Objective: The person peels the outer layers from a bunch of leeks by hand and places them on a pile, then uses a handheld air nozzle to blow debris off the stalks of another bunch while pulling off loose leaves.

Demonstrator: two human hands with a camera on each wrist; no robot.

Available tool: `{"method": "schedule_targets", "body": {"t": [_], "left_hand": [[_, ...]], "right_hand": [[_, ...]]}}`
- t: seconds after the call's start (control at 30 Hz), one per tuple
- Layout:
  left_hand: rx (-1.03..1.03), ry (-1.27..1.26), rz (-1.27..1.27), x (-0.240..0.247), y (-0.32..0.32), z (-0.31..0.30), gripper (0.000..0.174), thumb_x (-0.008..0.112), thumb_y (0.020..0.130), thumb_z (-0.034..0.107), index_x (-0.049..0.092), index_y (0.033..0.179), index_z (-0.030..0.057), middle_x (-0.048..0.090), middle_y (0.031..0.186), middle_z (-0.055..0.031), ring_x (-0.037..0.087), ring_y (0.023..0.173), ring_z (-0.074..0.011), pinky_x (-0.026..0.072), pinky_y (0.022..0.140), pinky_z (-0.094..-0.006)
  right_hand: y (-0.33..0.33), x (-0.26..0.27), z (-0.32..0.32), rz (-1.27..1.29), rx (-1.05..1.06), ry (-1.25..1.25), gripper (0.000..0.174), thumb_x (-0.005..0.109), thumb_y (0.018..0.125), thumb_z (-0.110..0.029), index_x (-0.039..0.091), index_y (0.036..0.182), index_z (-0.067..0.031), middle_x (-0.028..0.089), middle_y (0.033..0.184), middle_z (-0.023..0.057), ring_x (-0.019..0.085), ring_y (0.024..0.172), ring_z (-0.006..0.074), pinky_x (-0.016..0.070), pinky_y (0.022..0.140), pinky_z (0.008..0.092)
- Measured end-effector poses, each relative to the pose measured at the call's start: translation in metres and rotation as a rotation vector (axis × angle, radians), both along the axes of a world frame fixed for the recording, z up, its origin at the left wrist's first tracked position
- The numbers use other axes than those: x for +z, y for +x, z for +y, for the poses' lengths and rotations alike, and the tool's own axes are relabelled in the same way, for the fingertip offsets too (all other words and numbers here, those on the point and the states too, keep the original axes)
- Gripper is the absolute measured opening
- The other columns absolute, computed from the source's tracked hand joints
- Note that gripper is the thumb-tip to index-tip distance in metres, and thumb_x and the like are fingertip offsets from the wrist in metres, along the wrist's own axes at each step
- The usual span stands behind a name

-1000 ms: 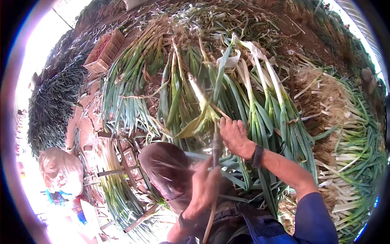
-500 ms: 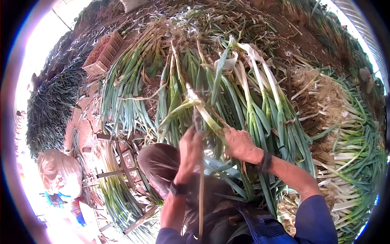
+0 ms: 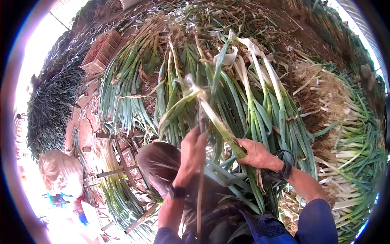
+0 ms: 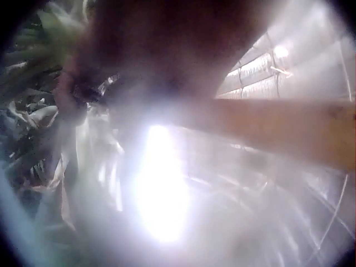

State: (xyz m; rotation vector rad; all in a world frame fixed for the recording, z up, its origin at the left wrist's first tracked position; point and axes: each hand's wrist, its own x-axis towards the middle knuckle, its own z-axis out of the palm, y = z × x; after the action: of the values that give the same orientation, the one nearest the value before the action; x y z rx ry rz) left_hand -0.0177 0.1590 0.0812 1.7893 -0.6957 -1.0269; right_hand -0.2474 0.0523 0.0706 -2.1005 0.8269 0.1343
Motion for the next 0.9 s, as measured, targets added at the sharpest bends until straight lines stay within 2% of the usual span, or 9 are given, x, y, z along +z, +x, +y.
{"method": "schedule_targets", "body": {"t": [0.13,0.2,0.33,0.4,0.47,0.53,0.57,0.7,0.9], "left_hand": [[0.054,0.006,-0.108,-0.012,0.028,-0.029,0.046,0.057,0.096,0.024,0.062,0.132,-0.0036,0.065,0.085,-0.0054,0.06,0.074,-0.0158,0.0494,0.068,-0.0318],[0.069,-0.026,0.01,-0.011,0.026,-0.025,0.045,0.058,0.096,0.024,0.063,0.13,-0.0046,0.066,0.088,-0.0065,0.061,0.075,-0.0158,0.0497,0.069,-0.031],[-0.022,-0.019,0.037,0.009,0.014,-0.011,0.042,0.057,0.097,0.021,0.064,0.127,-0.0064,0.065,0.088,-0.0039,0.058,0.075,-0.0113,0.048,0.069,-0.0273],[0.118,-0.02,0.074,0.021,0.016,-0.012,0.039,0.056,0.097,0.021,0.065,0.124,-0.0062,0.065,0.087,-0.0032,0.058,0.075,-0.0103,0.0469,0.067,-0.0263],[0.104,-0.054,0.138,0.013,0.019,-0.011,0.035,0.055,0.097,0.02,0.066,0.118,-0.0054,0.064,0.085,-0.0032,0.057,0.072,-0.0102,0.0458,0.064,-0.0264],[0.021,0.011,0.09,0.009,0.019,-0.011,0.033,0.055,0.098,0.02,0.066,0.115,-0.0043,0.062,0.082,-0.0027,0.057,0.069,-0.01,0.045,0.06,-0.0261],[0.047,0.0,0.069,0.008,0.017,-0.011,0.032,0.055,0.098,0.021,0.066,0.115,-0.0036,0.061,0.08,-0.0026,0.057,0.068,-0.0099,0.0454,0.059,-0.0257],[0.163,-0.093,0.128,-0.004,0.01,-0.017,0.036,0.055,0.098,0.021,0.065,0.123,-0.003,0.06,0.081,-0.0024,0.056,0.068,-0.0103,0.0456,0.061,-0.0272],[0.123,-0.061,-0.125,-0.017,0.001,-0.021,0.039,0.055,0.099,0.02,0.064,0.129,-0.0037,0.06,0.084,-0.0014,0.054,0.074,-0.0102,0.0446,0.066,-0.0266]], "right_hand": [[-0.001,0.001,-0.005,0.052,0.076,0.027,0.086,0.08,0.081,-0.038,0.045,0.151,-0.0047,0.063,0.125,0.0228,0.065,0.111,0.0382,0.0514,0.096,0.0454],[-0.009,-0.006,-0.008,-0.118,0.016,0.167,0.085,0.083,0.079,-0.033,0.048,0.149,-0.0013,0.067,0.121,0.0213,0.067,0.105,0.0312,0.0524,0.093,0.039],[-0.014,-0.007,-0.023,-0.14,-0.068,0.498,0.081,0.084,0.079,-0.027,0.05,0.146,0.003,0.07,0.115,0.0173,0.067,0.102,0.0221,0.0522,0.09,0.0333],[-0.012,0.004,-0.027,-0.148,-0.103,0.593,0.075,0.08,0.08,-0.015,0.049,0.145,0.0064,0.068,0.111,0.0078,0.06,0.101,0.0133,0.0486,0.095,0.0287],[-0.014,0.003,-0.029,-0.121,-0.116,0.631,0.071,0.077,0.081,-0.011,0.05,0.145,0.0058,0.068,0.113,0.0078,0.061,0.103,0.014,0.0477,0.097,0.0288],[-0.016,0.002,-0.028,-0.254,-0.245,0.847,0.07,0.076,0.081,-0.008,0.051,0.146,0.0052,0.068,0.116,0.0074,0.062,0.103,0.0142,0.0467,0.099,0.0282],[-0.019,-0.004,-0.03,-0.239,-0.287,0.889,0.07,0.073,0.082,-0.005,0.049,0.148,0.0052,0.067,0.126,0.0089,0.063,0.109,0.015,0.0463,0.102,0.0283],[-0.027,-0.012,-0.037,-0.357,-0.3,1.13,0.07,0.068,0.087,-0.002,0.042,0.151,0.0065,0.062,0.138,0.0154,0.065,0.118,0.0203,0.0467,0.109,0.0322],[-0.04,-0.009,-0.038,-0.419,-0.359,1.157,0.068,0.068,0.087,-0.005,0.043,0.15,0.0073,0.064,0.134,0.0143,0.067,0.112,0.0195,0.049,0.105,0.03]]}}
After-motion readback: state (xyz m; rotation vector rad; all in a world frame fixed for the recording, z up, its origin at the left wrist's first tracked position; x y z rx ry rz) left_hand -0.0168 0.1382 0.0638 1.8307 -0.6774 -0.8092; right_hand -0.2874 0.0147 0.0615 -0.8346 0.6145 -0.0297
